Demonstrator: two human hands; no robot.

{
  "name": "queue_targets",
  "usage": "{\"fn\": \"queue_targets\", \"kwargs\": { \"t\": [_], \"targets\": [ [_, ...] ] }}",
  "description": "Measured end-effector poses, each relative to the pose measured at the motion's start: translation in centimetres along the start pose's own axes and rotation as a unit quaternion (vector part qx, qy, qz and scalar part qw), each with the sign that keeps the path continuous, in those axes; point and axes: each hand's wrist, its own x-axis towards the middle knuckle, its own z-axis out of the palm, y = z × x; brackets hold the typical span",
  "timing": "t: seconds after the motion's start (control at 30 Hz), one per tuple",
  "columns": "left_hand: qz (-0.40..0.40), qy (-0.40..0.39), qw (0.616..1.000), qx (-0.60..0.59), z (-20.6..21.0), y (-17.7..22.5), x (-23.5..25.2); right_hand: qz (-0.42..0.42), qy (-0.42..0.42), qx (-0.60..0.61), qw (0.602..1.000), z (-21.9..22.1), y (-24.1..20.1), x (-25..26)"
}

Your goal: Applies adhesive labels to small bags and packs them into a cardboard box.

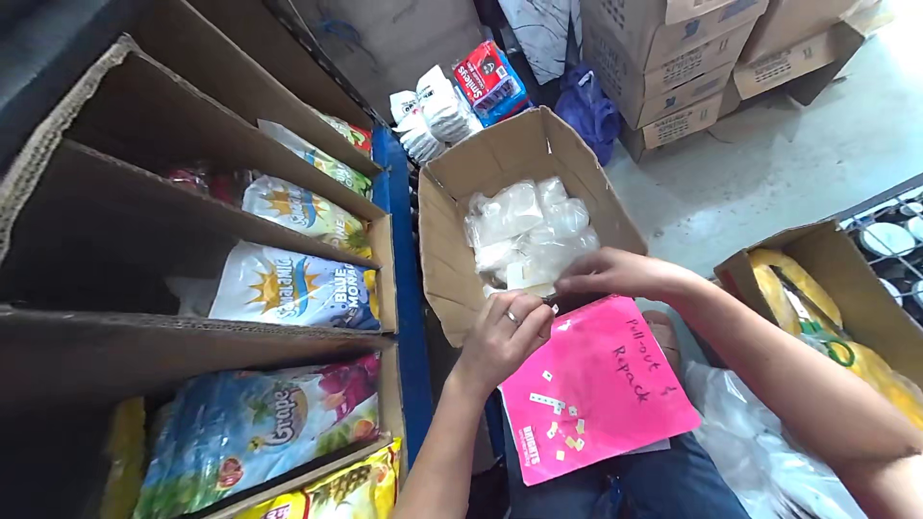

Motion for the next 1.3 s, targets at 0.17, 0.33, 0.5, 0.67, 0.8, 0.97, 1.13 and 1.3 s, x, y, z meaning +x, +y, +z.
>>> {"fn": "queue_targets", "kwargs": {
  "t": [0.17,0.33,0.5,0.67,0.8,0.97,1.13,1.3],
  "targets": [
    [0.077,-0.014,0.997,0.003,-0.2,-0.9,1.3,0.02,-0.047,0.084,0.995,-0.3,-1.2,-0.7],
    [0.088,-0.017,0.996,0.012,0.0,-1.2,1.9,0.021,-0.06,0.133,0.989,-0.5,-1.3,-0.5],
    [0.084,-0.009,0.996,0.005,0.4,-1.6,2.0,0.013,-0.047,0.143,0.989,-0.6,-0.9,-0.6],
    [-0.011,0.013,1.0,-0.006,1.2,-2.7,1.6,-0.009,0.032,0.153,0.988,0.2,-0.2,-0.4],
    [-0.19,-0.007,0.981,-0.039,3.0,-6.8,0.8,-0.034,0.166,0.143,0.975,0.1,1.9,0.9],
    [-0.507,-0.179,0.831,-0.139,7.3,-15.1,0.8,-0.054,0.342,0.107,0.932,-0.8,6.7,4.4],
    [-0.65,-0.296,0.682,-0.157,13.3,-22.3,-1.0,-0.067,0.403,0.056,0.911,-0.4,9.2,6.6],
    [-0.671,-0.339,0.653,-0.097,18.4,-27.4,-3.0,-0.06,0.432,0.044,0.899,-0.2,9.6,7.3]
  ]
}}
